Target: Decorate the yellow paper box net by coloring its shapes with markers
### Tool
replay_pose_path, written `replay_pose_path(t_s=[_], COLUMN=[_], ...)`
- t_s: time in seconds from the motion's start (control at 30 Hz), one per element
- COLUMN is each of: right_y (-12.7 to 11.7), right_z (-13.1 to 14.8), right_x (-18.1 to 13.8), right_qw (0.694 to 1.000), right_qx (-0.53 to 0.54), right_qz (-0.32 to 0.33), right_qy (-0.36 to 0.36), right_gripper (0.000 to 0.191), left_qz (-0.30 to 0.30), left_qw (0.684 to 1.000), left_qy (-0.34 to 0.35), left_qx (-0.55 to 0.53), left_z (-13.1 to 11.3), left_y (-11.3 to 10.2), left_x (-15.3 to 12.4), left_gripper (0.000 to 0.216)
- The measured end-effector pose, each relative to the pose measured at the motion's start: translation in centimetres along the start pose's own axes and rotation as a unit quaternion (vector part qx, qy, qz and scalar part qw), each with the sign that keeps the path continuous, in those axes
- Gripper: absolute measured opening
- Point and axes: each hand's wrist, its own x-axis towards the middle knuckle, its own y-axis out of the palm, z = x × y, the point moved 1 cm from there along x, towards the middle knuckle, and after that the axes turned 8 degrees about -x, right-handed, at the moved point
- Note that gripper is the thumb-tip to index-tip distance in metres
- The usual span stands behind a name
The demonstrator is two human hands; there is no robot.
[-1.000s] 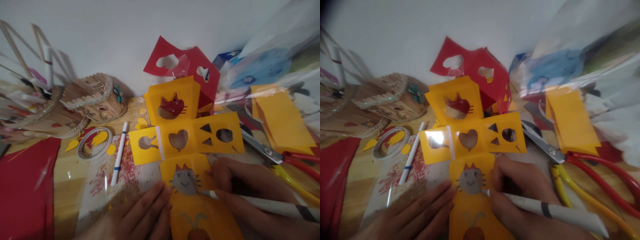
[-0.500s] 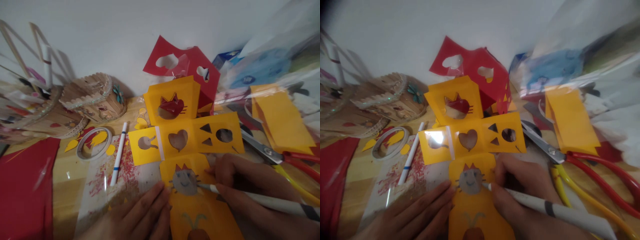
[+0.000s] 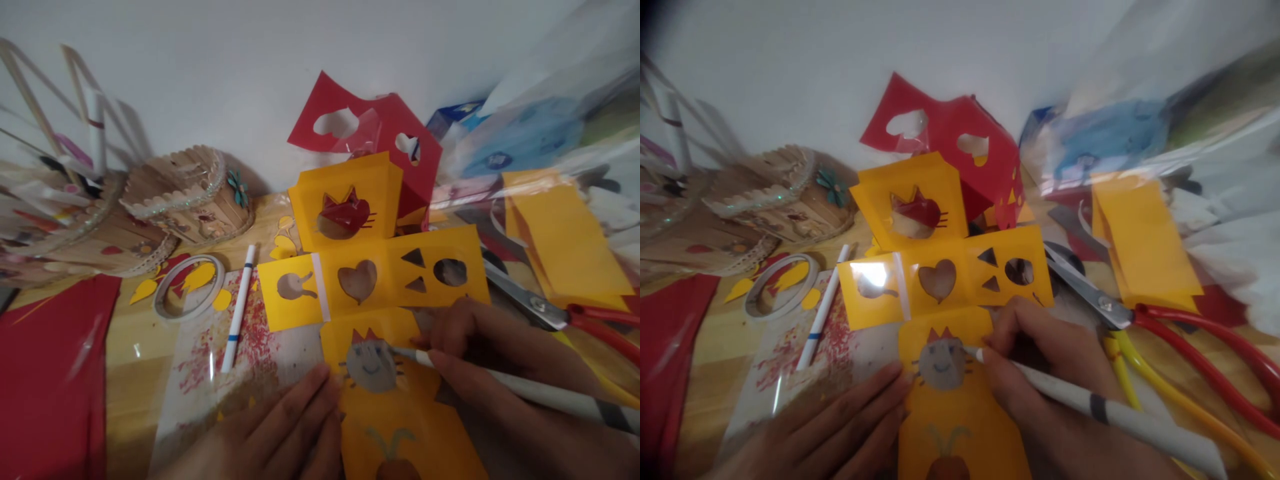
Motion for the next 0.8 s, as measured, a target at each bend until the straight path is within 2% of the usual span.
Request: replay_pose_path(t_s=[0.13,0.43,0.8], right_y=[-0.02,-0.09,0.25], right_z=[-0.15,0.01,0.07], right_x=[0.08,0.11,0.17], right_qw=[1.0,1.0,0.998], right_qx=[0.004,-0.001,0.054], right_qz=[0.02,0.009,0.006], right_qy=[-0.012,-0.006,0.013], right_gripper=[0.026,0.025,0.023], left_qz=[-0.005,0.006,0.003], left_qw=[1.0,1.0,1.0], left_qy=[-0.013,-0.009,-0.007], left_qx=[-0.007,-0.009,0.002], left_z=[-0.09,-0.08,-0.01], left_y=[-0.04,-0.13,-0.06], left_x=[-0.01,-0.17,0.04], left_gripper=[0.029,0.026,0.026])
